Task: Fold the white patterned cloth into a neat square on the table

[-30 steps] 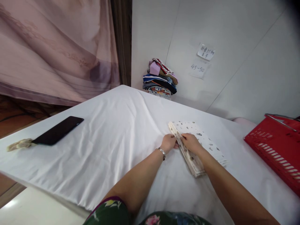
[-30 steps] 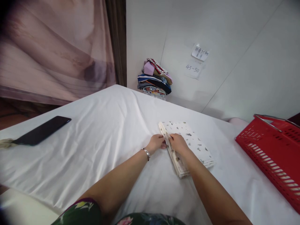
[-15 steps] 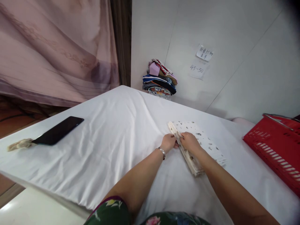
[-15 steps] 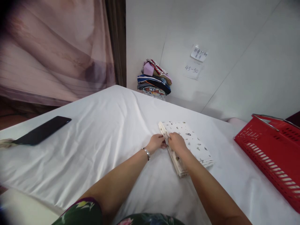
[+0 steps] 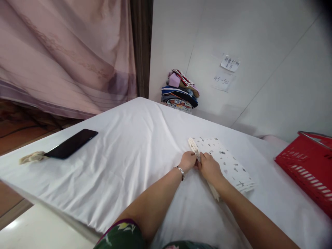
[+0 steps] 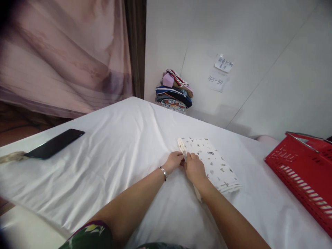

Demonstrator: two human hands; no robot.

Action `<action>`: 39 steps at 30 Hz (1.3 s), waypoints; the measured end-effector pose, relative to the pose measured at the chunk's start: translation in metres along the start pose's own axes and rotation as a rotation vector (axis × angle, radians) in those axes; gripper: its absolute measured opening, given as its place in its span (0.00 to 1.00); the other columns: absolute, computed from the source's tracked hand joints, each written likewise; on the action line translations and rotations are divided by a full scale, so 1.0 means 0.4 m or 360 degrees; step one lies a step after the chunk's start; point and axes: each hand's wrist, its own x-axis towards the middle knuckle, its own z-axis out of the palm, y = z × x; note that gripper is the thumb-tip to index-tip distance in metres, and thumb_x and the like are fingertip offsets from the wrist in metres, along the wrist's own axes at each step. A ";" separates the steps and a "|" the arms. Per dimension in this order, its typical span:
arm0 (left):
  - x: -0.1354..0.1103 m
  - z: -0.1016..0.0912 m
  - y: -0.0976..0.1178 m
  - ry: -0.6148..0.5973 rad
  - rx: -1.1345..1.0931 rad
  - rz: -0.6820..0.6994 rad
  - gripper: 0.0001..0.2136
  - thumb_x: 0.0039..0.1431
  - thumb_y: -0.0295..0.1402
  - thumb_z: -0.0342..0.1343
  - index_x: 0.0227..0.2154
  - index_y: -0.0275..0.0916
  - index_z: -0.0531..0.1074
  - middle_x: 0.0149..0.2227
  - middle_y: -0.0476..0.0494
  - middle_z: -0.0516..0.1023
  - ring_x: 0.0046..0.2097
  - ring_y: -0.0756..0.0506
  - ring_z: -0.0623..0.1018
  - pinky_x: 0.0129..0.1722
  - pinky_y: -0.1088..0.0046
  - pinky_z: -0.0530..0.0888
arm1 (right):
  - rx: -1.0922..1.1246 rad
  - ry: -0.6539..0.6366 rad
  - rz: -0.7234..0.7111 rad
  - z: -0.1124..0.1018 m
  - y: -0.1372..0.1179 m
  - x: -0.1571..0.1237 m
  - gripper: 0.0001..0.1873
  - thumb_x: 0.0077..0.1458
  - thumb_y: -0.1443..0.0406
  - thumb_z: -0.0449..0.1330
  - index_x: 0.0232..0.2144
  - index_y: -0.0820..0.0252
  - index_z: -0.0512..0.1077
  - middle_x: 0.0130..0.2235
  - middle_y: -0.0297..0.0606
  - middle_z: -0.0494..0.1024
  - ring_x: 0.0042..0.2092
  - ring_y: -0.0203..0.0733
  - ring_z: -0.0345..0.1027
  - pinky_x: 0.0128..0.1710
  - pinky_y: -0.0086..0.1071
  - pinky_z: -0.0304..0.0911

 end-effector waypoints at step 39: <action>-0.027 0.002 -0.006 0.0316 0.1376 0.1092 0.13 0.61 0.35 0.43 0.37 0.45 0.74 0.48 0.49 0.73 0.56 0.45 0.62 0.55 0.63 0.56 | 0.0330 0.0511 -0.0688 0.121 0.080 -0.292 0.25 0.49 0.75 0.47 0.50 0.65 0.65 0.59 0.48 0.58 0.62 0.48 0.42 0.56 0.46 0.54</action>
